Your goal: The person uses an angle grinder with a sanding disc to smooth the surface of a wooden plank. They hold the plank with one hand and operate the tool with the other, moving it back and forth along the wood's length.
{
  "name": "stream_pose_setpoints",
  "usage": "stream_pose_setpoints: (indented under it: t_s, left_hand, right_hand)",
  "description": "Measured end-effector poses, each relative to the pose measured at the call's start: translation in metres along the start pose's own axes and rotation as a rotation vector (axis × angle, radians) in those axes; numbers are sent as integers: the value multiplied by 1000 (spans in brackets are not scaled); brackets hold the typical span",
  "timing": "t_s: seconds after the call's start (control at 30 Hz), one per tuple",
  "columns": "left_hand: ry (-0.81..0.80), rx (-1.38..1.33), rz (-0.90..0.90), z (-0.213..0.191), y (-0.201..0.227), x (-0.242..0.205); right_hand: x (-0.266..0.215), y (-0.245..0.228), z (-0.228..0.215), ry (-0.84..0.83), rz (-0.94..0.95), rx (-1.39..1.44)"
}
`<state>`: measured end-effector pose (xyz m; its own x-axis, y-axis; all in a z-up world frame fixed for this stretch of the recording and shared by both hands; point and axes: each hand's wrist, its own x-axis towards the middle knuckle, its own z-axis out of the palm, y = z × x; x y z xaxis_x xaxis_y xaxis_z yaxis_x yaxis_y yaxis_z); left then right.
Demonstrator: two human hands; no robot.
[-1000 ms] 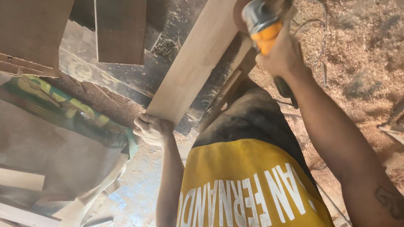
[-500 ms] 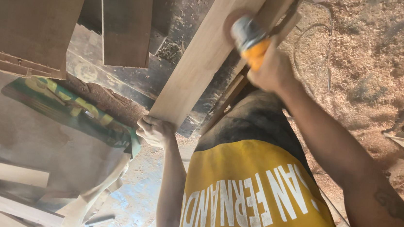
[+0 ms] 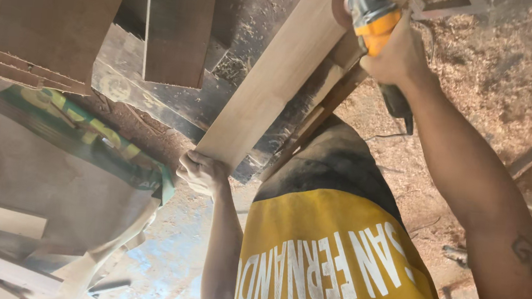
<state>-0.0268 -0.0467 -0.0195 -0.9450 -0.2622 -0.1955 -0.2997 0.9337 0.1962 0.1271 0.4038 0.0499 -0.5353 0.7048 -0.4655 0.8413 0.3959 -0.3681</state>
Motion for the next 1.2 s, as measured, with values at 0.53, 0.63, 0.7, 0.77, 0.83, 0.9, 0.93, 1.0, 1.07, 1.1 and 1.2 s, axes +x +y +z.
stream_pose_setpoints:
  t_s: [0.53, 0.63, 0.7, 0.77, 0.83, 0.9, 0.93, 1.0, 1.07, 1.1, 1.2]
  left_hand:
    - [-25, 11, -34, -7, 9, -1]
    - [-31, -8, -44, -7, 9, 0]
    - [-70, 2, -92, -10, 13, -1]
    - [-72, 37, -96, -13, 18, -4]
    - [-75, 32, -98, -15, 17, -3]
    - [-88, -22, -97, -10, 11, 1]
    - [-49, -59, -56, -5, 6, 5]
    - [38, -129, 1, 8, -15, 11]
    - [16, -400, -108, 25, -48, 12]
    - [12, -544, -153, 36, -64, 17]
    - [-246, -1310, -556, 47, -106, 35]
  right_hand:
    - [-27, -87, 9, -411, 27, -108]
    - [14, -60, -7, -125, 22, -64]
    - [34, -43, -13, -90, -4, -21]
    - [52, -31, -12, -36, -27, 15]
    - [61, -28, 2, 31, -44, 50]
    - [67, -26, 13, 75, -46, 20]
    - [67, -26, 18, 99, -47, 2]
    - [50, -31, 25, 155, -181, -9]
    - [18, -51, 38, 82, -193, 9]
    - [-1, -61, 38, 2, -134, 23]
    - [-57, -96, 47, -104, -181, 61]
